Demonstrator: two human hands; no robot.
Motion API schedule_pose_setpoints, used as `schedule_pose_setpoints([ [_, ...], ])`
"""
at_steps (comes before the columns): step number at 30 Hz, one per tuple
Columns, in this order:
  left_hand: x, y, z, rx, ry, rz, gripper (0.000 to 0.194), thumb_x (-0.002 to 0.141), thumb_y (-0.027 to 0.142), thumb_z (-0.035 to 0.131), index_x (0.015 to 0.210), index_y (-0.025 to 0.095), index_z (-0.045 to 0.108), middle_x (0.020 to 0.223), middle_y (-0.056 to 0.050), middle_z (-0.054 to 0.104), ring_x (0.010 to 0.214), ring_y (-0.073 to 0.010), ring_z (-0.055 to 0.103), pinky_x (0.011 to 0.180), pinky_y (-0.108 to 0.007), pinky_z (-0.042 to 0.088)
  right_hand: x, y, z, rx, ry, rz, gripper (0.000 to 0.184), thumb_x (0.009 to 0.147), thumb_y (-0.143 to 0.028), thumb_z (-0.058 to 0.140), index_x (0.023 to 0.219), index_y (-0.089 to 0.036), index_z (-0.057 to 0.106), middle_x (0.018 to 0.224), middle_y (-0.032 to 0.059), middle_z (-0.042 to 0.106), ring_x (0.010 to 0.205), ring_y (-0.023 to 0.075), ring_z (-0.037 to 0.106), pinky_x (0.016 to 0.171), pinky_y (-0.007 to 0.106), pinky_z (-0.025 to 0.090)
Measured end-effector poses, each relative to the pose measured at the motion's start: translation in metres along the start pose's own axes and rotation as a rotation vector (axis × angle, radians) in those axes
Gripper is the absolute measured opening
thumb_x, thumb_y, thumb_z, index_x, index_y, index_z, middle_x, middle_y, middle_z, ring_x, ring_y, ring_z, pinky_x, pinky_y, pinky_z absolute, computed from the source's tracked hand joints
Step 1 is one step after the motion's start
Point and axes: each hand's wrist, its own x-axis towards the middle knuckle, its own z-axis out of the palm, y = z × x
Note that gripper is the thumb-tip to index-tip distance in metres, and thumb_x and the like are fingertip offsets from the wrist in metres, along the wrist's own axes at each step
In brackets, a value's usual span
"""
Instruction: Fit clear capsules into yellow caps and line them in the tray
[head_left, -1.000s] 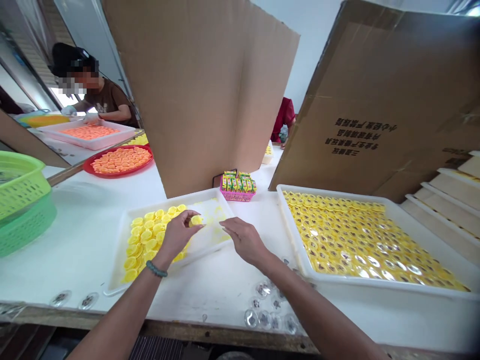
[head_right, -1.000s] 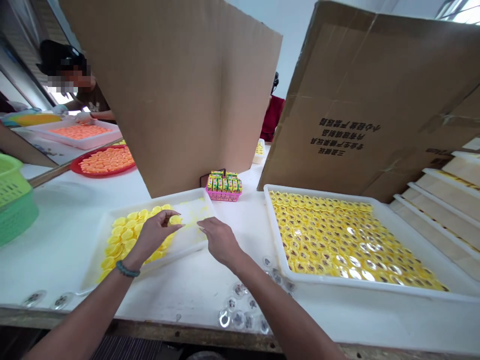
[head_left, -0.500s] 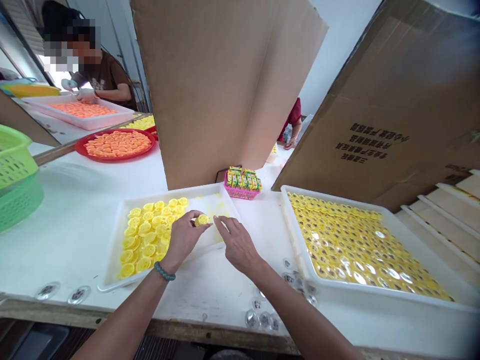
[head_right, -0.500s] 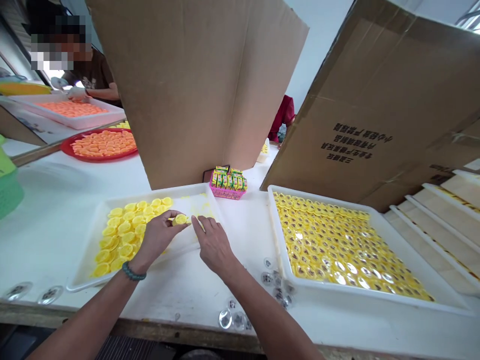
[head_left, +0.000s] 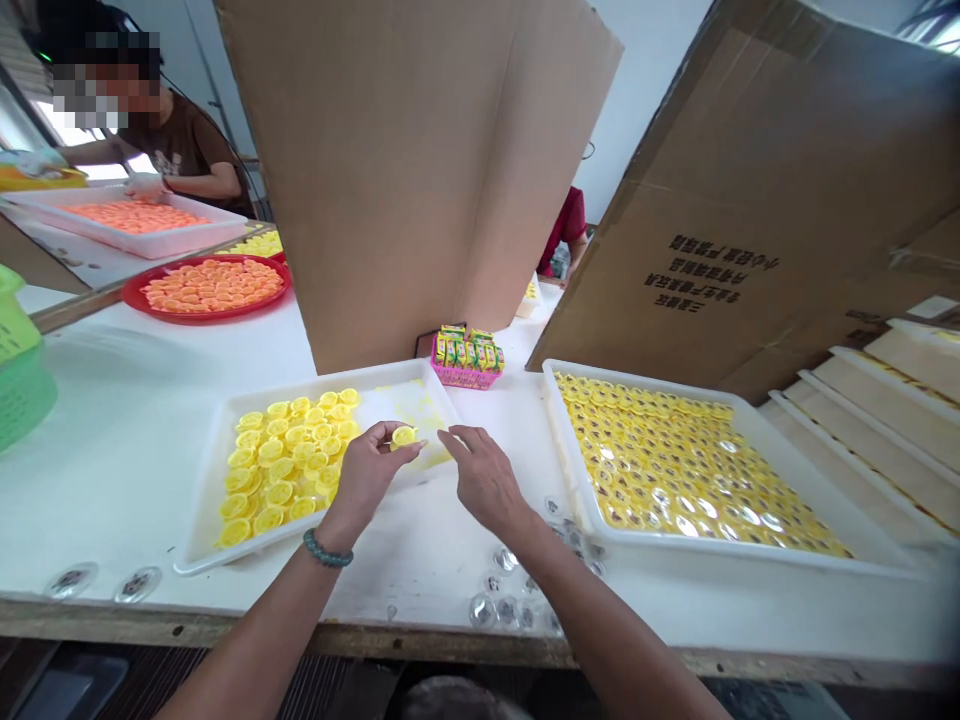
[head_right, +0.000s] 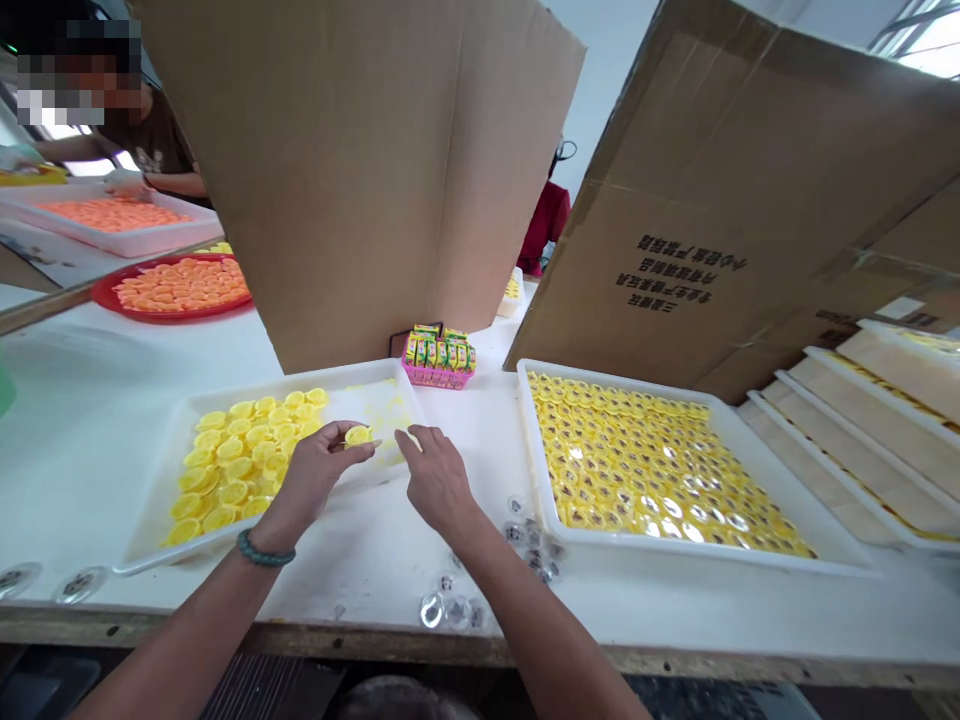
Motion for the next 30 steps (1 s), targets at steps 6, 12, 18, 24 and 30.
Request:
schedule_pose_setpoints([
  [6,-0.035,-0.002,0.024,-0.434,-0.268,-0.255,0.028,0.065,0.031,0.075,0.085,0.015,0.065,0.085,-0.001,0.065,0.079,-0.0148,0.061,0.083,-0.034,0.05,-0.057,0.035,-0.026,0.186,-0.08,0.234,0.024,0.089,-0.015,0.045,0.102,-0.017,0.065,0.093,0.0079,0.066,0.086,0.0169,0.06,0.078,0.027,0.047],
  [12,-0.056,-0.028,0.043,-0.438,-0.327,-0.414,0.026,0.063,0.033,0.076,0.077,0.014,0.065,0.078,-0.002,0.064,0.074,-0.0149,0.061,0.078,-0.034,0.051,-0.111,0.038,-0.028,0.209,-0.226,0.257,0.018,0.086,-0.015,0.053,0.095,-0.016,0.068,0.09,0.0081,0.066,0.089,0.0172,0.06,0.079,0.027,0.046],
  [18,-0.065,-0.034,0.049,-0.267,-0.271,-0.439,0.037,0.059,0.038,0.077,0.087,0.015,0.069,0.084,-0.004,0.067,0.069,-0.0111,0.057,0.059,-0.021,0.044,-0.101,0.044,-0.006,0.089,-0.284,0.355,0.012,0.083,-0.025,0.061,0.085,-0.017,0.068,0.091,0.0079,0.064,0.086,0.0183,0.061,0.075,0.027,0.046],
  [24,-0.069,-0.036,0.046,-0.3,-0.222,-0.453,0.036,0.058,0.038,0.078,0.084,0.015,0.07,0.084,-0.004,0.067,0.067,-0.0117,0.058,0.058,-0.022,0.047,-0.099,0.049,0.01,0.116,-0.279,0.414,0.01,0.078,-0.023,0.067,0.085,-0.016,0.064,0.088,0.0053,0.061,0.077,0.0144,0.059,0.069,0.024,0.042],
  [30,-0.07,-0.039,0.047,-0.413,-0.213,-0.49,0.036,0.057,0.031,0.08,0.089,0.016,0.071,0.093,-0.005,0.068,0.079,-0.0143,0.06,0.067,-0.025,0.052,-0.098,0.052,0.008,0.211,-0.29,0.482,0.022,0.072,-0.024,0.073,0.087,-0.015,0.059,0.081,0.0021,0.06,0.071,0.0127,0.055,0.066,0.024,0.04],
])
